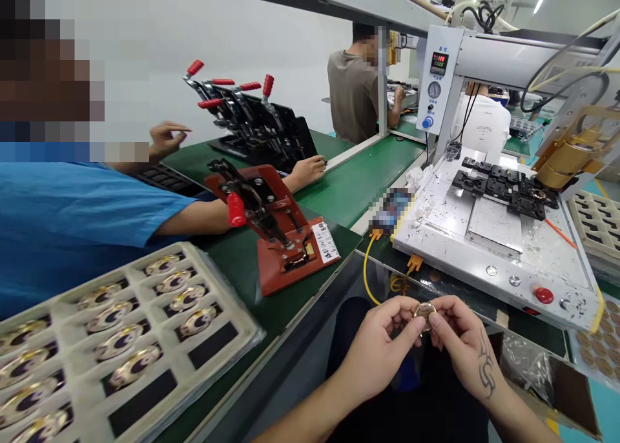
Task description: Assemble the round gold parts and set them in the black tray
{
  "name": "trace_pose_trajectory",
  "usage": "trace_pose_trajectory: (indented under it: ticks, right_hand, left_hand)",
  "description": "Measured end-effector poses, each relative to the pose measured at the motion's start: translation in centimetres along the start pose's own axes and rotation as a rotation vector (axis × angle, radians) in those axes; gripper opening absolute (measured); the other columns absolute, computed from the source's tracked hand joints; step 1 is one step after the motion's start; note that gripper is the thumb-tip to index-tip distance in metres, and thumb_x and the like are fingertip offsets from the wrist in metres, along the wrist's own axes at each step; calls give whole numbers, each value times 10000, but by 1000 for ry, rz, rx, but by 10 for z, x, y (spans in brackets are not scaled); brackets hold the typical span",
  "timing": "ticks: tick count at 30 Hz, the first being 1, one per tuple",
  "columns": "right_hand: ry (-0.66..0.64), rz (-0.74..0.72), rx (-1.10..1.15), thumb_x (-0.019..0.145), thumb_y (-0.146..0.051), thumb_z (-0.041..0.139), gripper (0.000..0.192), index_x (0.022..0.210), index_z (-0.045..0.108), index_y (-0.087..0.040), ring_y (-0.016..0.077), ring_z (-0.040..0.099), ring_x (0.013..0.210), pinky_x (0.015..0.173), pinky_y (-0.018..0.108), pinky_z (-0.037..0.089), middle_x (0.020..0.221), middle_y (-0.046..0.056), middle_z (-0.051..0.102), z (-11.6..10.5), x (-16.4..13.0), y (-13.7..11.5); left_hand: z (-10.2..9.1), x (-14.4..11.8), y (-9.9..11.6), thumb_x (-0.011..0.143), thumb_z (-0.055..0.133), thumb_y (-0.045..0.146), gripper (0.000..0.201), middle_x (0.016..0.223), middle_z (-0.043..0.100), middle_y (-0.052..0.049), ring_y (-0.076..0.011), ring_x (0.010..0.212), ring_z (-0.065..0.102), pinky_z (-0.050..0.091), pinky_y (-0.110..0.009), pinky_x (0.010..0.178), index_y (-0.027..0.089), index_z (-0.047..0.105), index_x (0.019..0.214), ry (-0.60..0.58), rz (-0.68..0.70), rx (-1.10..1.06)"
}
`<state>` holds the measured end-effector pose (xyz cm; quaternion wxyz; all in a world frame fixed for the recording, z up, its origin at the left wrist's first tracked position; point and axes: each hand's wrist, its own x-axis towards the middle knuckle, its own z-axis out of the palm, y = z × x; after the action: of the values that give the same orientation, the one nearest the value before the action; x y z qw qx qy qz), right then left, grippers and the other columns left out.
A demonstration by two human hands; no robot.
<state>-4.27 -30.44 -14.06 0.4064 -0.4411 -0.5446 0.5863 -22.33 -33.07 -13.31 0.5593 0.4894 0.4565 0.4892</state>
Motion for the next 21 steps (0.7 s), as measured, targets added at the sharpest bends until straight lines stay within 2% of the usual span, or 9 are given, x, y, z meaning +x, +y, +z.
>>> trace_pose_trajectory:
  ticks: [5,7,10,14,16,19,21]
  right_hand:
    - [-38,-35,-27,1003,-524,761,295,1071,746,-238,166,652,705,661,286,581,838,9,688,-3,0,2]
    - [-75,-92,-94,1025,-445,744,260,1208,726,-260,173,667,732,683,296,597,868,6,685,-8,2,2]
    - [-182,-310,-317,1030,-278,720,431,1448,618,-308,186,691,801,731,319,619,1000,29,708,-17,6,-1]
    - [-331,-618,-657,1050,-156,625,487,1508,563,-309,253,742,1087,931,392,638,1283,115,717,-24,17,-10]
    - [-361,-710,-730,1050,-142,612,508,1528,527,-293,268,752,1134,952,394,644,1314,133,722,-21,24,-14]
    - [-348,-843,-753,1031,-119,616,482,1479,537,-279,253,773,1034,875,357,659,1209,116,751,-11,37,-19]
    - [-290,-908,-735,1020,-125,629,445,1431,557,-277,236,764,935,801,334,654,1121,95,751,-4,48,-24]
  left_hand:
    - [0,0,0,1003,721,389,223,855,686,-32,-170,755,657,565,-302,744,166,734,1006,-3,0,-26]
    - [-1,1,0,998,721,374,207,854,683,-30,-168,756,649,555,-296,740,168,732,1015,-4,-2,-23]
    - [-2,3,-1,992,705,340,175,847,687,-28,-164,744,638,544,-289,723,169,725,1023,-9,1,-8]
    - [-3,3,0,987,672,303,140,837,680,-21,-153,714,616,537,-282,706,169,712,988,34,14,70]
    - [-6,2,4,992,649,287,129,827,683,-18,-152,709,616,536,-280,700,176,708,963,67,34,130]
    - [-22,1,22,968,695,285,132,934,742,-42,-180,798,673,552,-283,722,192,733,1054,85,114,301]
    - [-45,2,49,938,763,304,237,1051,758,-65,-203,887,709,570,-293,751,203,730,1150,167,230,441]
